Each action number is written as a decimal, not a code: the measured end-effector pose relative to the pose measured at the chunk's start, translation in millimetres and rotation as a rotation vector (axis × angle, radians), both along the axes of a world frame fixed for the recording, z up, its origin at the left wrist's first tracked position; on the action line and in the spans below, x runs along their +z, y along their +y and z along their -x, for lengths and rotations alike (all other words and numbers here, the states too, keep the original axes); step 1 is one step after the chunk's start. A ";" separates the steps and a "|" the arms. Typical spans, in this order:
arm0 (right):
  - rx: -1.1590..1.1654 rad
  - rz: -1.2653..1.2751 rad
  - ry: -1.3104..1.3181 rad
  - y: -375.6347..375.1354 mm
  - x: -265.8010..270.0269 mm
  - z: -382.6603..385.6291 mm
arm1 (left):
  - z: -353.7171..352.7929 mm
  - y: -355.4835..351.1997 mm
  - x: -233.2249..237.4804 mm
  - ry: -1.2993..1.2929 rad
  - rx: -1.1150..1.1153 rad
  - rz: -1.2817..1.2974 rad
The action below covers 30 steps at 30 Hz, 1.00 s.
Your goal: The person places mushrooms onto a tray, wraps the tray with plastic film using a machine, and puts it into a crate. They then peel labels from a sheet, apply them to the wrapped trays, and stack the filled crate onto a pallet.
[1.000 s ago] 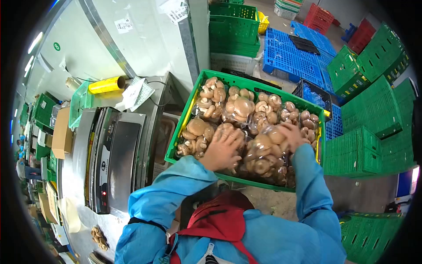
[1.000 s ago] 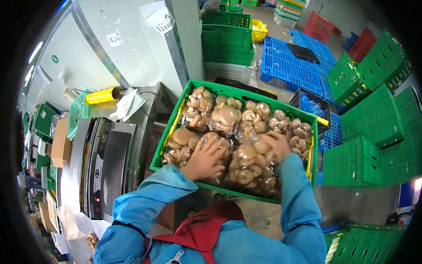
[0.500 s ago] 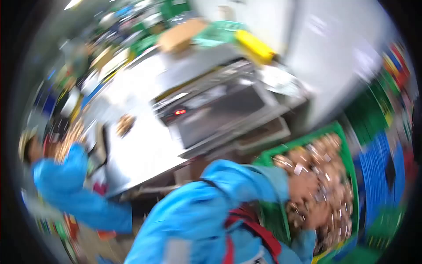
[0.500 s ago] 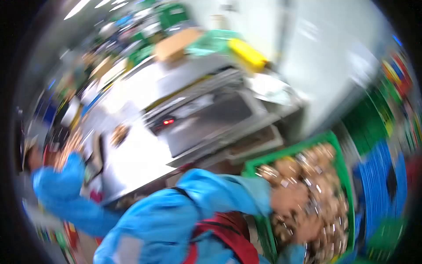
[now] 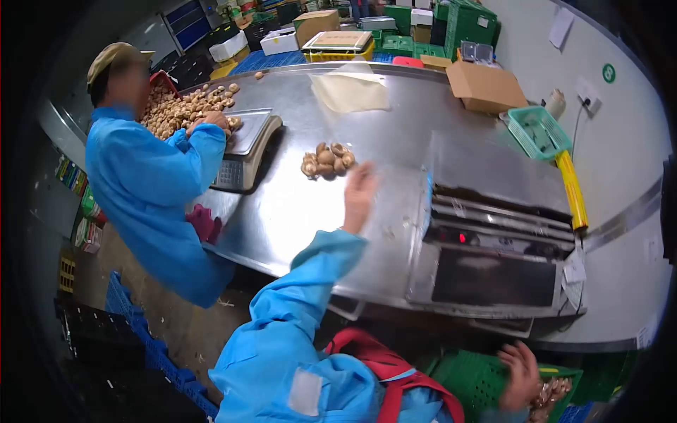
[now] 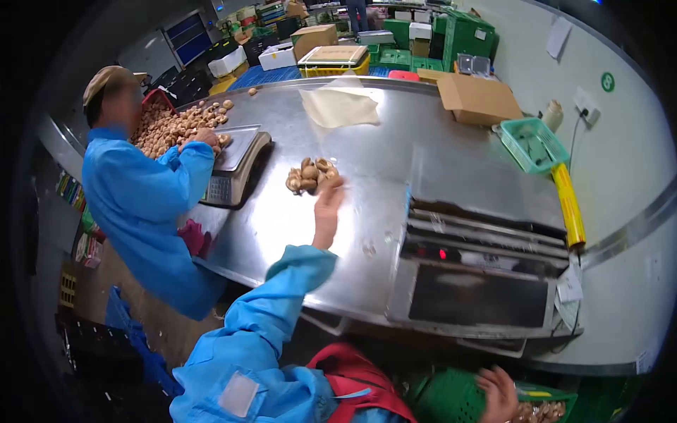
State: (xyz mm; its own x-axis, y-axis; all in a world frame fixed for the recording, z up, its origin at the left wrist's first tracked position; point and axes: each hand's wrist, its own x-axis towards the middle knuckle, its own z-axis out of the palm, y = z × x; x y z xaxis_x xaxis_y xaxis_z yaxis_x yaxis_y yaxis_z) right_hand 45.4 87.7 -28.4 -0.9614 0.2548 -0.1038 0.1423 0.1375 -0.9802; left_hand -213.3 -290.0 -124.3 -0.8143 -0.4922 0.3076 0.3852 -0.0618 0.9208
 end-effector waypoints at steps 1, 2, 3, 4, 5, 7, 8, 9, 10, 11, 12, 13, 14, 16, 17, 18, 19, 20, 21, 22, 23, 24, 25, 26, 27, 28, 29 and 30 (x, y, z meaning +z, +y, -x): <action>0.193 0.137 -0.055 -35.8 -8.5 43.2 | 24.4 -60.3 -22.5 -0.001 0.053 -0.100; 0.372 0.268 -0.159 -79.6 -6.2 88.6 | 37.0 -111.3 -45.8 -0.080 0.257 -0.052; 0.553 0.354 -0.196 -123.2 -13.1 135.0 | 43.5 -149.8 -53.2 -0.217 0.352 -0.109; 0.652 0.393 -0.234 -169.7 -18.3 182.0 | 58.0 -191.2 -80.0 -0.297 0.437 -0.082; 0.684 0.396 -0.269 -215.1 -36.8 230.3 | 64.0 -216.2 -87.1 -0.404 0.437 -0.120; 0.826 0.309 -0.201 -292.9 -80.7 325.6 | 80.3 -252.5 -110.2 -0.528 0.407 -0.005; 0.817 0.204 -0.188 -328.6 -102.2 367.9 | 87.0 -261.5 -113.0 -0.587 0.373 -0.029; 0.819 0.024 -0.149 -358.1 -113.9 402.4 | 95.5 -268.0 -122.5 -0.605 0.346 -0.103; 0.816 -0.154 -0.111 -380.0 -127.1 430.5 | 103.3 -270.8 -132.3 -0.624 0.318 -0.175; 0.811 -0.152 -0.112 -396.9 -154.1 457.1 | 107.1 -270.0 -135.1 -0.613 0.296 -0.149; 0.869 -0.276 0.002 -412.8 -184.5 481.4 | 118.9 -286.1 -170.3 -0.610 0.282 -0.267; 0.925 -0.400 0.119 -424.1 -193.3 492.7 | 121.2 -283.9 -169.7 -0.609 0.254 -0.336; 0.920 -0.400 0.117 -429.4 -202.1 499.8 | 125.3 -277.3 -169.1 -0.607 0.224 -0.406; 1.108 -0.187 -0.042 -436.8 -207.2 499.0 | 131.6 -268.2 -175.6 -0.468 0.213 -0.452; 1.083 -0.196 0.024 -438.7 -217.2 499.0 | 131.9 -265.3 -177.3 -0.466 0.152 -0.429; 1.075 -0.200 0.011 -435.4 -220.3 493.9 | 126.7 -262.6 -174.2 -0.476 0.143 -0.435; 1.059 -0.269 0.009 -432.3 -218.9 486.8 | 119.2 -260.8 -162.8 -0.487 0.065 -0.489; 1.034 -0.336 0.012 -428.2 -215.0 481.6 | 116.7 -255.8 -148.4 -0.494 -0.021 -0.536; 0.948 -0.333 -0.046 -419.6 -189.3 465.4 | 107.5 -236.8 -102.9 -0.551 0.002 -0.478; 0.931 -0.325 -0.011 -408.4 -179.1 459.7 | 104.5 -236.3 -99.0 -0.562 -0.041 -0.350; 0.891 -0.267 -0.012 -395.4 -157.4 450.2 | 104.7 -236.6 -92.3 -0.621 -0.102 -0.353; 0.847 -0.211 -0.013 -376.2 -130.4 439.0 | 99.4 -227.4 -69.0 -0.514 -0.269 -0.401; 0.798 -0.222 -0.019 -351.0 -103.7 428.6 | 96.5 -209.4 -33.8 -0.506 -0.357 -0.415; 0.758 -0.242 0.054 -327.4 -76.4 417.5 | 94.5 -182.2 5.0 -0.519 -0.358 -0.410; 0.723 -0.264 0.131 -306.7 -53.9 408.7 | 92.6 -156.3 34.7 -0.523 -0.364 -0.390; 0.698 -0.280 0.133 -278.0 -37.4 404.4 | 93.2 -131.9 53.1 -0.523 -0.364 -0.368; 0.682 -0.315 0.151 -245.8 -25.5 401.5 | 98.7 -110.3 60.2 -0.526 -0.479 -0.366; 0.670 -0.345 0.171 -212.6 -17.2 398.5 | 103.7 -89.1 67.1 -0.529 -0.588 -0.360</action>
State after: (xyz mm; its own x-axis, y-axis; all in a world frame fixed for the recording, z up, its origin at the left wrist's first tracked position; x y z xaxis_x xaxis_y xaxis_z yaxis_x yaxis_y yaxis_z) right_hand -353.1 -124.9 -45.6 -0.9174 -0.3960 0.0393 -0.2283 0.4429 -0.8670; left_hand -317.0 -379.1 -57.2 -0.9593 0.0585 -0.2764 -0.2734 -0.4387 0.8560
